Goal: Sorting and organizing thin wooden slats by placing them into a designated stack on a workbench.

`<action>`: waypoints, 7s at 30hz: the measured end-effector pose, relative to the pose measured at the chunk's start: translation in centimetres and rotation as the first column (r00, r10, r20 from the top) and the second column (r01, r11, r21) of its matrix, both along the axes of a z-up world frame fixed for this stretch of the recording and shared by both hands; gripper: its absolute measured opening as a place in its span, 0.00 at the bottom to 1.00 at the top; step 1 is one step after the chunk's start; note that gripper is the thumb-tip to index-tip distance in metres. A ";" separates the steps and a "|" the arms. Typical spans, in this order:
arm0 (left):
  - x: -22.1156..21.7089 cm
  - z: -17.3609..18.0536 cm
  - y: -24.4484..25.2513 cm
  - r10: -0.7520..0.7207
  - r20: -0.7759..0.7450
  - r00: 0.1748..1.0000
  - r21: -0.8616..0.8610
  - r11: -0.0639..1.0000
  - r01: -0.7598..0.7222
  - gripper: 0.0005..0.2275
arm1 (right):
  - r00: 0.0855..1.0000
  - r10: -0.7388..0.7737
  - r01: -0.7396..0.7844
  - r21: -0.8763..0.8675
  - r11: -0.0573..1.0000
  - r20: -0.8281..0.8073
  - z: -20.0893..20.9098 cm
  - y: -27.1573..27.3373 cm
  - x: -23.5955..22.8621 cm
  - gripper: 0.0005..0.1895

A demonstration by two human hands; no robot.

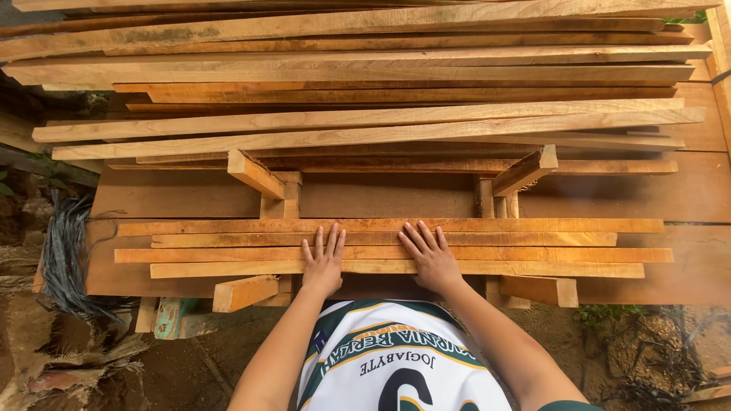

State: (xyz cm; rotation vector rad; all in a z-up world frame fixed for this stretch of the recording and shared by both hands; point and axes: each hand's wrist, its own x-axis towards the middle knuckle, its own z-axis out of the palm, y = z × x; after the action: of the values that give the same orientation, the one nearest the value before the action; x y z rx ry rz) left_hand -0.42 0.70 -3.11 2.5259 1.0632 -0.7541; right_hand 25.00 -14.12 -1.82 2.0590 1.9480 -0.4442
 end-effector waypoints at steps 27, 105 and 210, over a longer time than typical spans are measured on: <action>0.5 2.4 -0.2 -0.015 0.003 1.000 0.048 0.999 0.015 0.49 | 0.998 -0.050 0.048 -0.072 0.996 -0.030 1.1 0.2 -0.3 0.59; -0.5 4.5 -3.2 0.135 0.119 0.984 -0.106 0.987 -0.122 0.35 | 0.896 -0.360 0.408 0.162 0.898 -0.262 -0.4 0.2 -0.2 0.52; 7.3 5.5 4.0 0.016 -0.105 0.994 -0.321 0.946 -0.049 0.67 | 0.798 -0.553 0.454 -0.363 0.814 -0.240 2.0 2.2 5.6 0.77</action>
State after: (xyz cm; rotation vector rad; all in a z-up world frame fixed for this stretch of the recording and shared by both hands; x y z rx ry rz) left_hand 6.86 4.68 2.42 2.2076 0.9230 -0.9691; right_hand 30.63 -11.89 0.20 2.4031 1.3204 -1.1956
